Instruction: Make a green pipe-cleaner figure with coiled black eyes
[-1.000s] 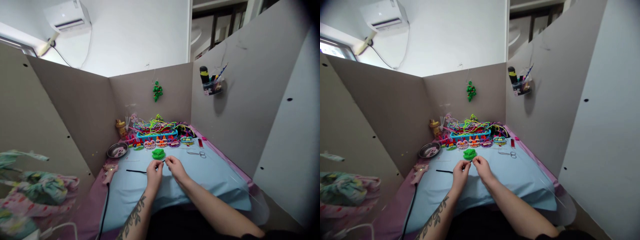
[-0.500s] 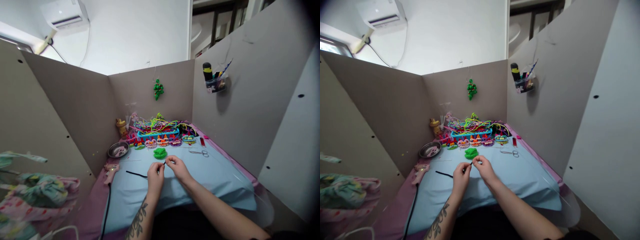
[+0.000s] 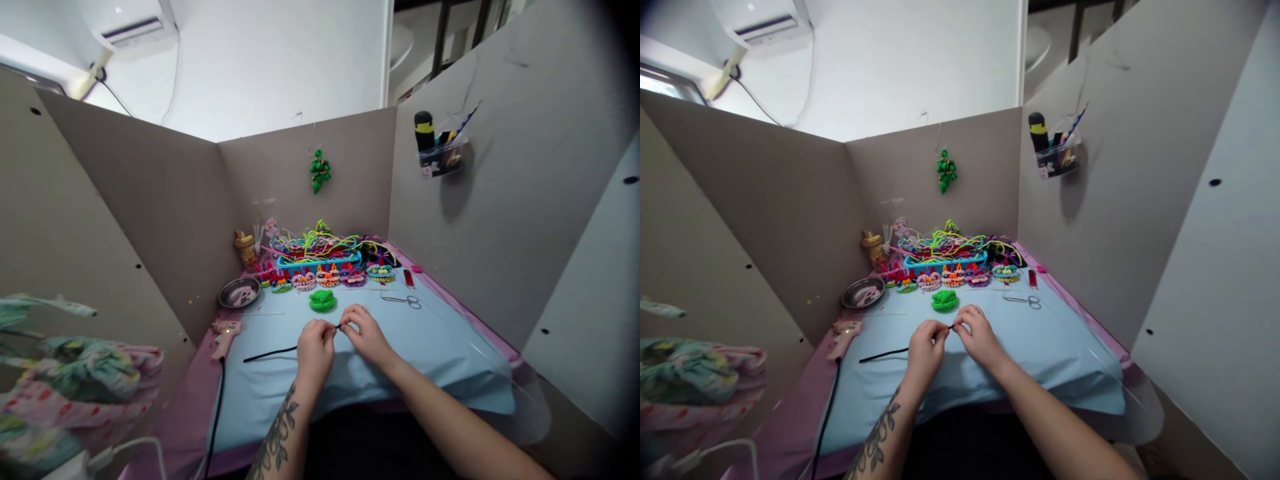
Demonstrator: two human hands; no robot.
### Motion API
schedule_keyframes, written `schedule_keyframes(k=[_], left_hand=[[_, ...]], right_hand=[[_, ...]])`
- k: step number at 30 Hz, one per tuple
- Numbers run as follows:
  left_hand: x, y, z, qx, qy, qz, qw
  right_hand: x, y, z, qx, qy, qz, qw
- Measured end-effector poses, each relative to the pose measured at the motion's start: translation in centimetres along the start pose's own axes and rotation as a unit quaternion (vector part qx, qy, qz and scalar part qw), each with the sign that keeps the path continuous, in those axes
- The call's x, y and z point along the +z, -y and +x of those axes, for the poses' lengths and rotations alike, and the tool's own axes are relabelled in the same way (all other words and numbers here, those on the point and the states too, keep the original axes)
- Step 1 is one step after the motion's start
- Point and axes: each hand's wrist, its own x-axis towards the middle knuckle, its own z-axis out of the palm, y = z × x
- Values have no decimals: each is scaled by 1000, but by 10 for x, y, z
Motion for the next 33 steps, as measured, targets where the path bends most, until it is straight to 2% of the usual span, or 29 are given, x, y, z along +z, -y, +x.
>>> schedule_keyframes(k=[4, 10, 15, 19, 24, 30, 33], left_hand=[[7, -1, 0, -33, -16, -49, 998], [17, -2, -3, -76, -39, -98, 992], [11, 4, -3, -73, -35, -78, 994], [5, 5, -3, -53, -19, -47, 997], [2, 2, -3, -21, -6, -11, 1000], [-2, 2, -4, -1, -2, 12, 1000], [-4, 2, -4, -2, 5, 11, 1000]], right_hand=[[11, -1, -2, 97, -38, 123, 987], [28, -3, -6, 128, -46, 153, 979], [16, 3, -3, 96, -37, 110, 989], [5, 4, -2, 26, -2, 22, 999], [2, 4, -1, -46, 37, -84, 995], [-2, 8, 2, -55, 53, -94, 993], [-5, 9, 5, -27, 78, -46, 996]])
